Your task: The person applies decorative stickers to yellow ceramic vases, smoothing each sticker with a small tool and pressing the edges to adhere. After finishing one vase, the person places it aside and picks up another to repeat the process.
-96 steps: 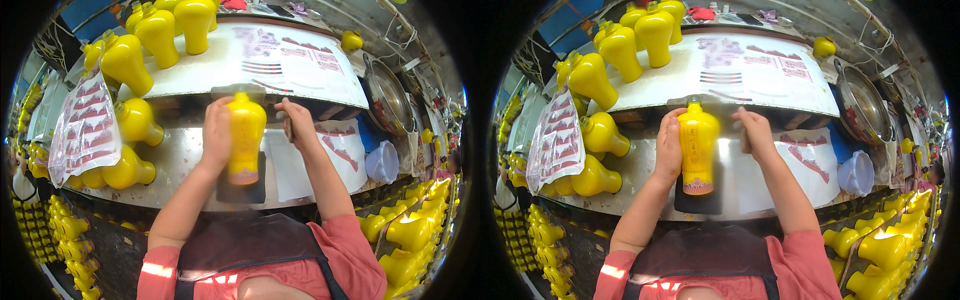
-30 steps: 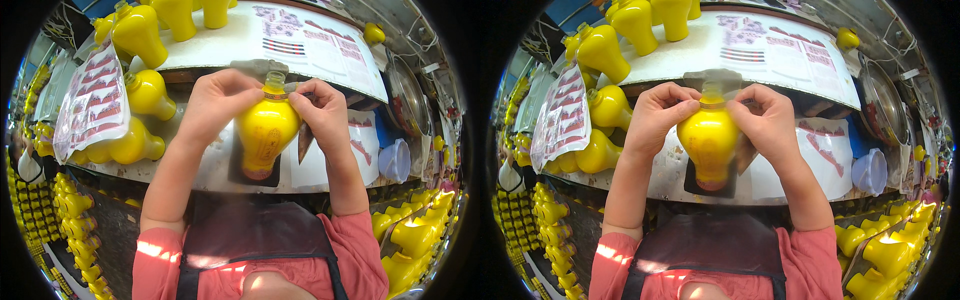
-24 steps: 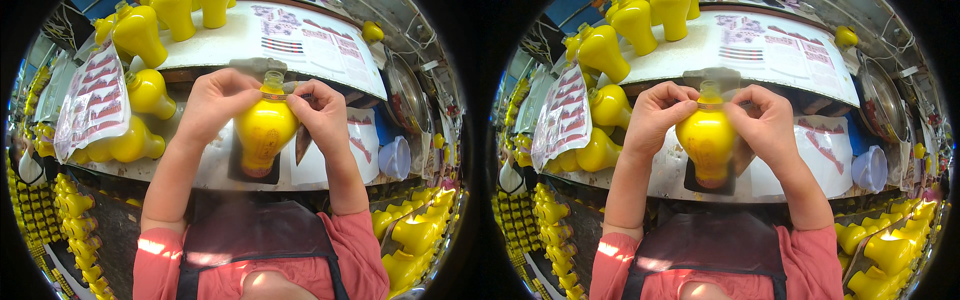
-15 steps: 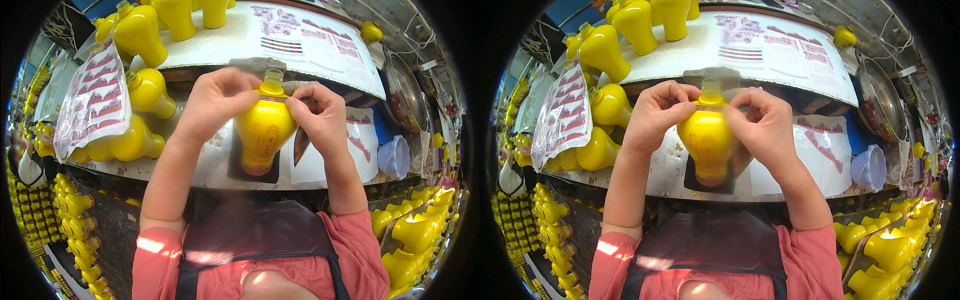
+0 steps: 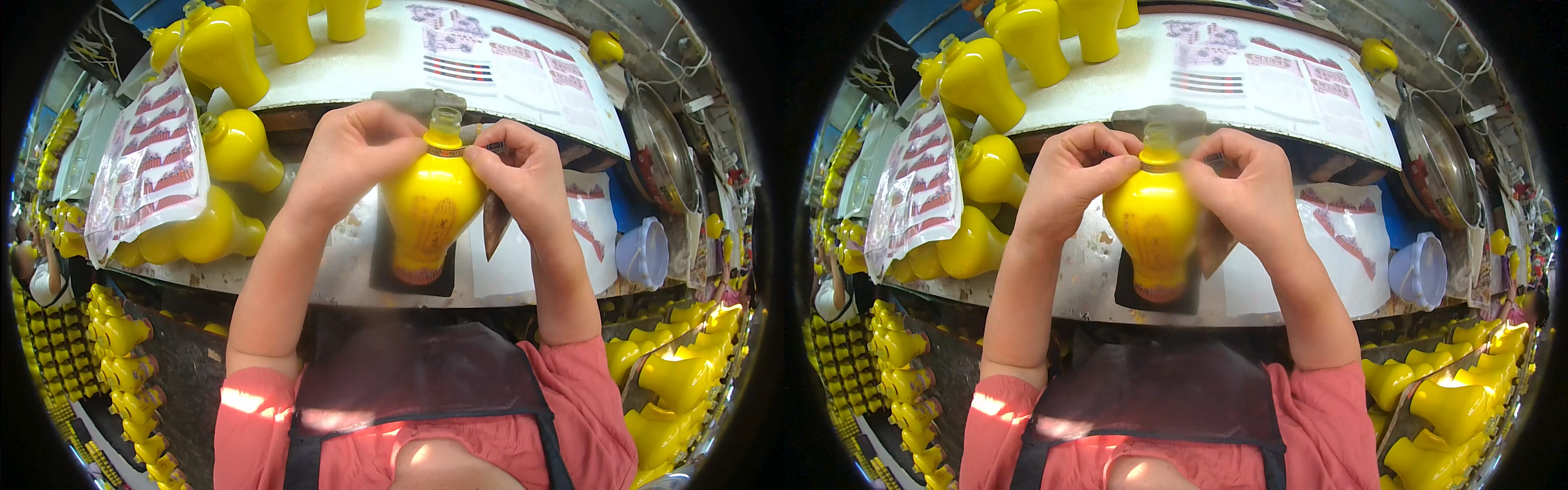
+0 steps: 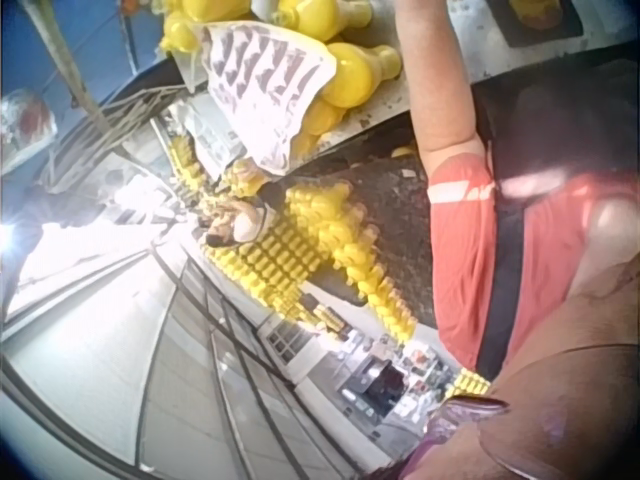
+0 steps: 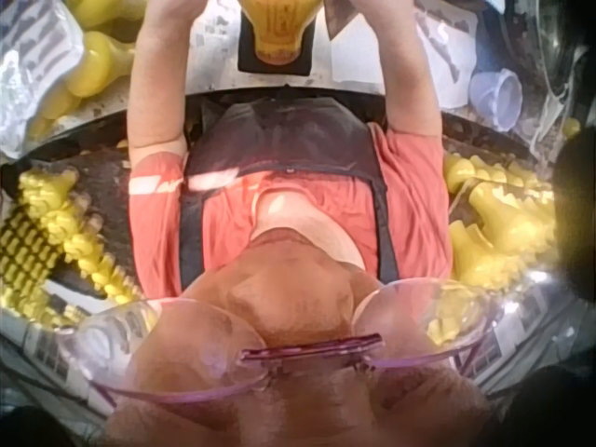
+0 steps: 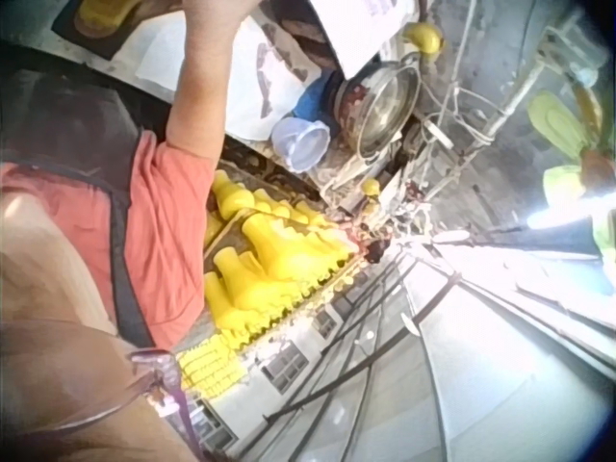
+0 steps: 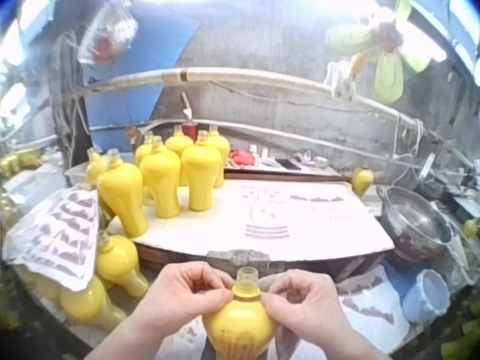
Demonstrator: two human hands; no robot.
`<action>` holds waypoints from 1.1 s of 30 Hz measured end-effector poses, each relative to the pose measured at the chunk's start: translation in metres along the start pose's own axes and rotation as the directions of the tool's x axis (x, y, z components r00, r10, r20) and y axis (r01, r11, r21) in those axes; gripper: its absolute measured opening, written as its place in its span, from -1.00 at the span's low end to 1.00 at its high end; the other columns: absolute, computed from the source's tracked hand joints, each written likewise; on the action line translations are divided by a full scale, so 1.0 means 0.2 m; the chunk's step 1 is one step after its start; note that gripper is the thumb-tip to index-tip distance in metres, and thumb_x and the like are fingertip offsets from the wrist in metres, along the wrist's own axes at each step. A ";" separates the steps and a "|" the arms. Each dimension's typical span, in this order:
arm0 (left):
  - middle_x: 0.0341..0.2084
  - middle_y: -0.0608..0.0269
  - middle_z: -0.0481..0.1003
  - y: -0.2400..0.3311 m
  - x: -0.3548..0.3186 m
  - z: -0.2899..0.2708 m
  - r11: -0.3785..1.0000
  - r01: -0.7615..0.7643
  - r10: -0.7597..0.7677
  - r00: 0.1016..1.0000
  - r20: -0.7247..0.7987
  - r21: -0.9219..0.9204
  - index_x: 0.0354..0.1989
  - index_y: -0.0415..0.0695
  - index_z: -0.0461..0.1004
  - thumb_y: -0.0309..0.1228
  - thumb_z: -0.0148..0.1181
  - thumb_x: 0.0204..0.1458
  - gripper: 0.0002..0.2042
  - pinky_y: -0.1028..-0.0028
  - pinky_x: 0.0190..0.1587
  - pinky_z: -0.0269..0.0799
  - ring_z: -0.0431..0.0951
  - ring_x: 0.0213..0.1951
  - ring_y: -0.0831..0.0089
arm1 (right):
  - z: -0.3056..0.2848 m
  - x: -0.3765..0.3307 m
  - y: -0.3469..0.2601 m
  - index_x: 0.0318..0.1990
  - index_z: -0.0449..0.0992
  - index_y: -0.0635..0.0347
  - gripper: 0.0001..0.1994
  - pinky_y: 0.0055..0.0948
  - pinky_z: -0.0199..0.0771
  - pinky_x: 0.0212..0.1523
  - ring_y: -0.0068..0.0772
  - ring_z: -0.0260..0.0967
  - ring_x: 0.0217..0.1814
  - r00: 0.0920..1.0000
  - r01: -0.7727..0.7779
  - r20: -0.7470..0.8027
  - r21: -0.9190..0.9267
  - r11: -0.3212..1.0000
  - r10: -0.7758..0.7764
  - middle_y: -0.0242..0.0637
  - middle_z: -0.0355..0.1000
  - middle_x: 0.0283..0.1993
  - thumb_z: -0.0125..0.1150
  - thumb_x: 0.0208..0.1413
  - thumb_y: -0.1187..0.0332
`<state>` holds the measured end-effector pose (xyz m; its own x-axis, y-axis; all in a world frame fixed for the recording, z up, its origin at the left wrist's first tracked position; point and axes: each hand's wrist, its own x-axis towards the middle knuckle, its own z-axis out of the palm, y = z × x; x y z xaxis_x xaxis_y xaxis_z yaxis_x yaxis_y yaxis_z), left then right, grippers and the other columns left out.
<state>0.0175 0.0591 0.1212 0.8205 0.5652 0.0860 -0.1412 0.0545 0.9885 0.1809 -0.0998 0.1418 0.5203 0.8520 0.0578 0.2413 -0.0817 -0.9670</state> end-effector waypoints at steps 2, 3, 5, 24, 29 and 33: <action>-0.19 0.18 0.63 0.00 0.00 0.00 1.000 0.002 -0.002 1.000 -0.001 0.003 -0.36 -0.25 0.58 -0.56 0.36 0.07 -0.93 0.51 -0.02 0.47 0.55 -0.18 0.55 | 0.00 0.00 0.00 -0.31 0.59 0.32 -0.84 -0.66 0.34 -0.40 -0.76 0.37 -0.42 1.000 -0.014 -0.009 0.008 1.000 0.014 -0.44 0.52 -0.41 0.33 0.09 0.38; -0.19 0.19 0.63 -0.01 0.00 0.00 1.000 0.007 -0.007 1.000 -0.008 0.004 -0.36 -0.25 0.58 -0.56 0.36 0.07 -0.93 0.51 -0.02 0.47 0.55 -0.18 0.55 | 0.00 0.01 0.00 -0.33 0.59 0.33 -0.83 -0.64 0.36 -0.41 -0.73 0.38 -0.43 1.000 -0.006 -0.008 0.031 1.000 0.006 -0.41 0.53 -0.42 0.33 0.07 0.36; -0.19 0.19 0.63 -0.01 0.00 0.00 1.000 0.009 -0.008 1.000 -0.012 0.006 -0.36 -0.25 0.58 -0.56 0.36 0.07 -0.93 0.52 -0.01 0.47 0.55 -0.19 0.56 | 0.00 0.02 0.00 -0.32 0.60 0.33 -0.83 -0.63 0.37 -0.40 -0.73 0.38 -0.43 0.999 -0.036 -0.002 0.025 0.999 0.036 -0.41 0.54 -0.41 0.33 0.07 0.36; -0.19 0.22 0.62 0.03 -0.05 0.03 1.000 0.029 -0.029 0.999 -0.027 0.008 -0.37 -0.24 0.56 -0.57 0.36 0.07 -0.93 0.52 0.00 0.47 0.54 -0.17 0.57 | -0.08 0.02 -0.06 0.22 0.50 0.36 -0.58 -0.73 0.31 -0.50 -0.75 0.30 -0.58 0.977 -0.124 0.191 0.160 0.979 0.093 -0.39 0.53 -0.40 0.15 0.25 0.37; -0.18 0.22 0.62 0.03 -0.07 0.03 1.000 0.026 -0.026 0.999 -0.024 0.011 -0.36 -0.24 0.56 -0.58 0.37 0.07 -0.92 0.51 0.02 0.47 0.55 -0.16 0.55 | -0.03 0.01 -0.05 0.09 0.57 0.45 -0.56 -0.67 0.42 -0.46 -0.72 0.44 -0.46 0.976 -0.113 0.188 0.026 0.993 0.106 -0.30 0.59 -0.34 0.37 0.20 0.26; -0.24 0.27 0.65 0.03 -0.07 0.03 1.000 -0.005 0.005 1.000 -0.025 -0.024 -0.38 -0.26 0.61 -0.52 0.37 0.03 -0.92 0.51 -0.01 0.49 0.57 -0.17 0.59 | -0.03 0.02 -0.05 0.08 0.59 0.45 -0.62 -0.63 0.50 -0.28 -0.65 0.51 -0.28 0.971 -0.139 0.195 -0.010 0.990 0.138 -0.28 0.61 -0.24 0.39 0.19 0.36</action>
<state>0.0087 0.0464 0.1257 0.8055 0.5861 0.0873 -0.1588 0.0716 0.9847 0.1855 -0.0997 0.1528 0.3789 0.9169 -0.1254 0.1749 -0.2040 -0.9632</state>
